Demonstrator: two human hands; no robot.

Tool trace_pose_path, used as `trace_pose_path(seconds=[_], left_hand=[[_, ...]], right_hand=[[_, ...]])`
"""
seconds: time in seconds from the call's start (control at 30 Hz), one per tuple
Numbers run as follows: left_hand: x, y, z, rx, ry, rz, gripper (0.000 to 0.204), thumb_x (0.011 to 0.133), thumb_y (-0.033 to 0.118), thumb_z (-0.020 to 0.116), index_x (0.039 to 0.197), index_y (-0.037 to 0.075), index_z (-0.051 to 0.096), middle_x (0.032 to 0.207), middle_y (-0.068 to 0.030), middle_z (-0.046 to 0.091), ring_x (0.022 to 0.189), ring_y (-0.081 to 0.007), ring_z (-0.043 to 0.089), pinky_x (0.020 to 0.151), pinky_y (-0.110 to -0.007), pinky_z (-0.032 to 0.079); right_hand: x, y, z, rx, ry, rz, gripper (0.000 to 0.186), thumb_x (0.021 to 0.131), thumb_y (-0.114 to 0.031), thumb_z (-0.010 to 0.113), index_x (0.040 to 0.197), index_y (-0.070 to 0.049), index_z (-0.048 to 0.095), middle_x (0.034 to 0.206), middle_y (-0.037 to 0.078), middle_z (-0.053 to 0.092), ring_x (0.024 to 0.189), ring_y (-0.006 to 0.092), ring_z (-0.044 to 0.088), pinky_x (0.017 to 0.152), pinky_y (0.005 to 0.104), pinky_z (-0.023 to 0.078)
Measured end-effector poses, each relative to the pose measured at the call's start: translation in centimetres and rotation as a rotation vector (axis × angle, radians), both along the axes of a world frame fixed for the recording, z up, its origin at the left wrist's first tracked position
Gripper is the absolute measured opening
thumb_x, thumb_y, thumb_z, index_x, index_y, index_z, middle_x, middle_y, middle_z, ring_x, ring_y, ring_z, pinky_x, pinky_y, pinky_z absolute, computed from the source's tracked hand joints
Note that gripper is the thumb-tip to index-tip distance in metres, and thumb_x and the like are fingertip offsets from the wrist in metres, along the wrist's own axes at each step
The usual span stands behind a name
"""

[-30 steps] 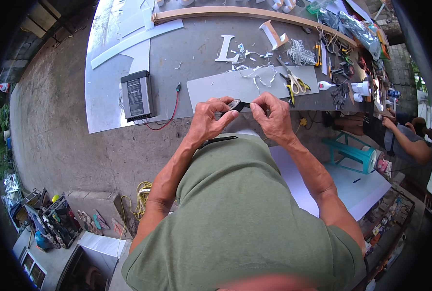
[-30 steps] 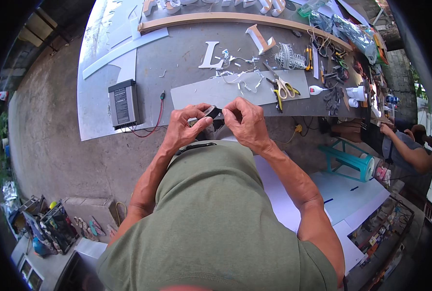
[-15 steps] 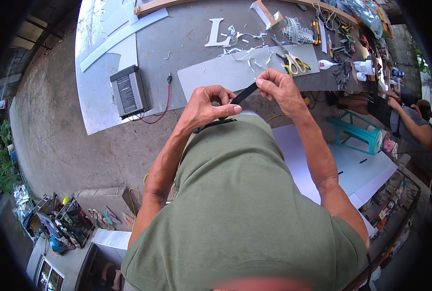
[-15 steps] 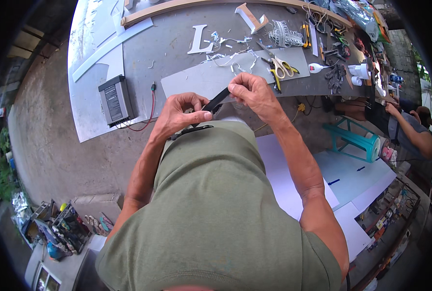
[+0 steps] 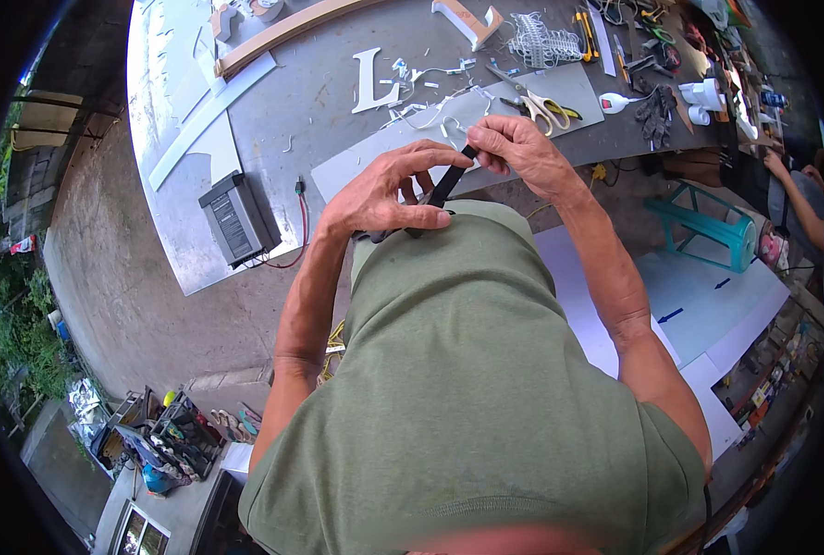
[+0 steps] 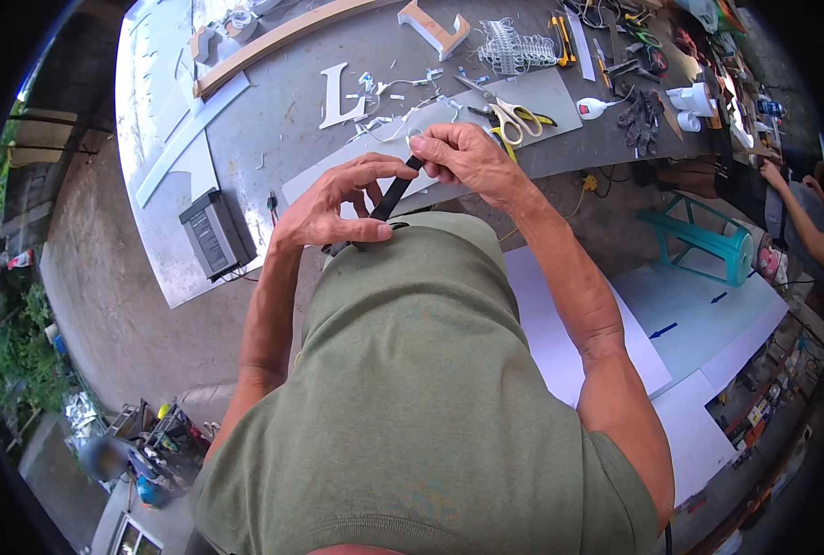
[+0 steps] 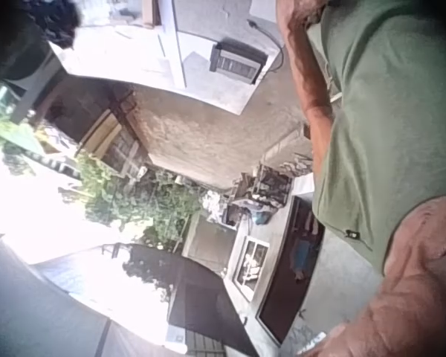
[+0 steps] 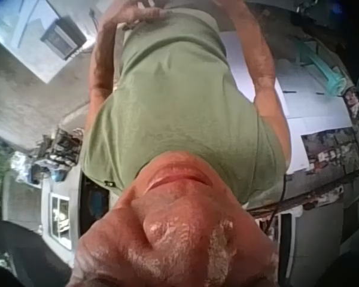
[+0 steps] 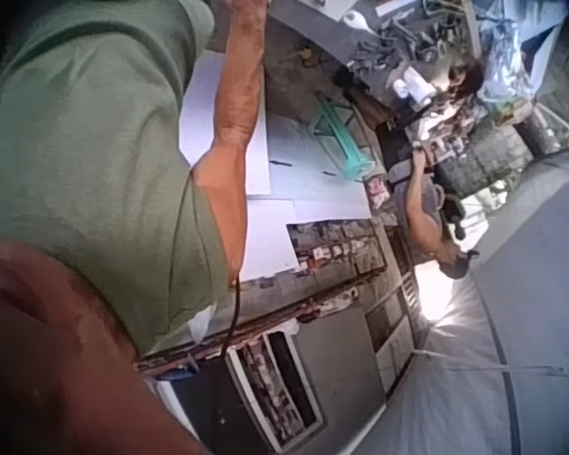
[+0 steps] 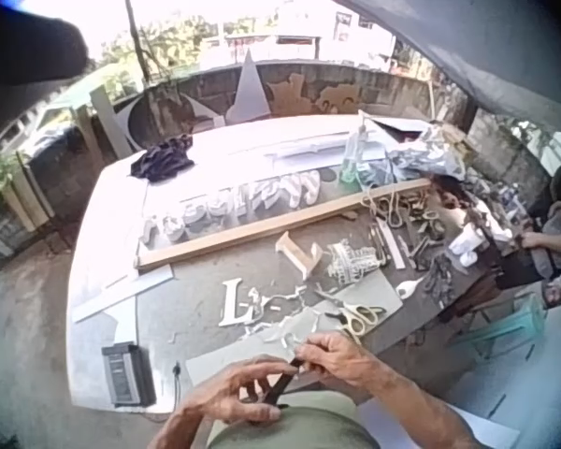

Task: The recorder is connecting and securing LED modules and wiring behind cutout sign letters.

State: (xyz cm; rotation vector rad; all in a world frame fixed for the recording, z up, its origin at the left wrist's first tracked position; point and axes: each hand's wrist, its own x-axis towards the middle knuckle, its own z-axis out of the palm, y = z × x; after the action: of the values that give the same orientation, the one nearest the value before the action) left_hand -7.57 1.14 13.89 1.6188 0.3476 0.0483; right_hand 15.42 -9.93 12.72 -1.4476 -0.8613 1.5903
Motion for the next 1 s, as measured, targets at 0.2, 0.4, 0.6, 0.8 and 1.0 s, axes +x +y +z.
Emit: trace_pose_path(seconds=[0.2, 0.4, 0.6, 0.8, 1.0], left_hand=[[3.4, 1.0, -0.3, -0.056, 0.035, -0.067, 0.075, 0.068, 0.034, 0.083, 0.135, 0.008, 0.062, 0.138, -0.0091, 0.056, 0.090, -0.0173, 0.063, 0.070, -0.029, 0.056], [4.6, 2.4, -0.3, -0.091, 0.102, -0.049, 0.074, 0.068, 0.030, 0.084, 0.137, 0.011, 0.061, 0.142, -0.0091, 0.052, 0.092, -0.0163, 0.063, 0.069, -0.027, 0.055], [4.3, 2.8, -0.3, -0.077, 0.110, -0.012, 0.079, 0.067, 0.032, 0.083, 0.139, 0.009, 0.060, 0.145, -0.0124, 0.051, 0.089, -0.0176, 0.066, 0.069, -0.028, 0.056], [3.9, 2.9, -1.8, -0.076, 0.103, 0.007, 0.083, 0.065, 0.033, 0.084, 0.140, 0.009, 0.058, 0.145, -0.0124, 0.050, 0.088, -0.0171, 0.066, 0.067, -0.028, 0.055], [2.2, 3.0, -1.8, -0.159, 0.089, 0.152, 0.082, 0.061, 0.034, 0.086, 0.135, 0.006, 0.062, 0.145, -0.0101, 0.052, 0.096, -0.0182, 0.064, 0.068, -0.028, 0.054]], right_hand=[[2.7, 0.8, -0.6, 0.038, -0.117, 0.011, 0.044, 0.102, -0.042, 0.060, 0.088, -0.002, 0.070, 0.067, -0.001, 0.058, 0.062, 0.0055, 0.050, 0.054, 0.0220, 0.041], [3.6, 2.2, -1.7, 0.054, -0.235, 0.014, 0.045, 0.101, -0.039, 0.060, 0.078, -0.001, 0.068, 0.062, 0.000, 0.058, 0.057, 0.0073, 0.050, 0.051, 0.0263, 0.039], [3.8, 3.7, -1.7, 0.067, -0.289, 0.092, 0.047, 0.102, -0.040, 0.060, 0.080, 0.000, 0.071, 0.065, 0.002, 0.063, 0.059, 0.0086, 0.056, 0.053, 0.0269, 0.044], [4.1, 4.3, -2.2, -0.149, -0.255, 0.055, 0.043, 0.101, -0.039, 0.060, 0.090, 0.001, 0.072, 0.071, 0.010, 0.070, 0.062, 0.0148, 0.065, 0.058, 0.0316, 0.050], [10.4, 0.5, -8.6, 0.340, -1.195, -0.003, 0.020, 0.094, -0.020, 0.063, 0.099, -0.001, 0.063, 0.091, 0.016, 0.067, 0.091, 0.0369, 0.065, 0.077, 0.0458, 0.050]])
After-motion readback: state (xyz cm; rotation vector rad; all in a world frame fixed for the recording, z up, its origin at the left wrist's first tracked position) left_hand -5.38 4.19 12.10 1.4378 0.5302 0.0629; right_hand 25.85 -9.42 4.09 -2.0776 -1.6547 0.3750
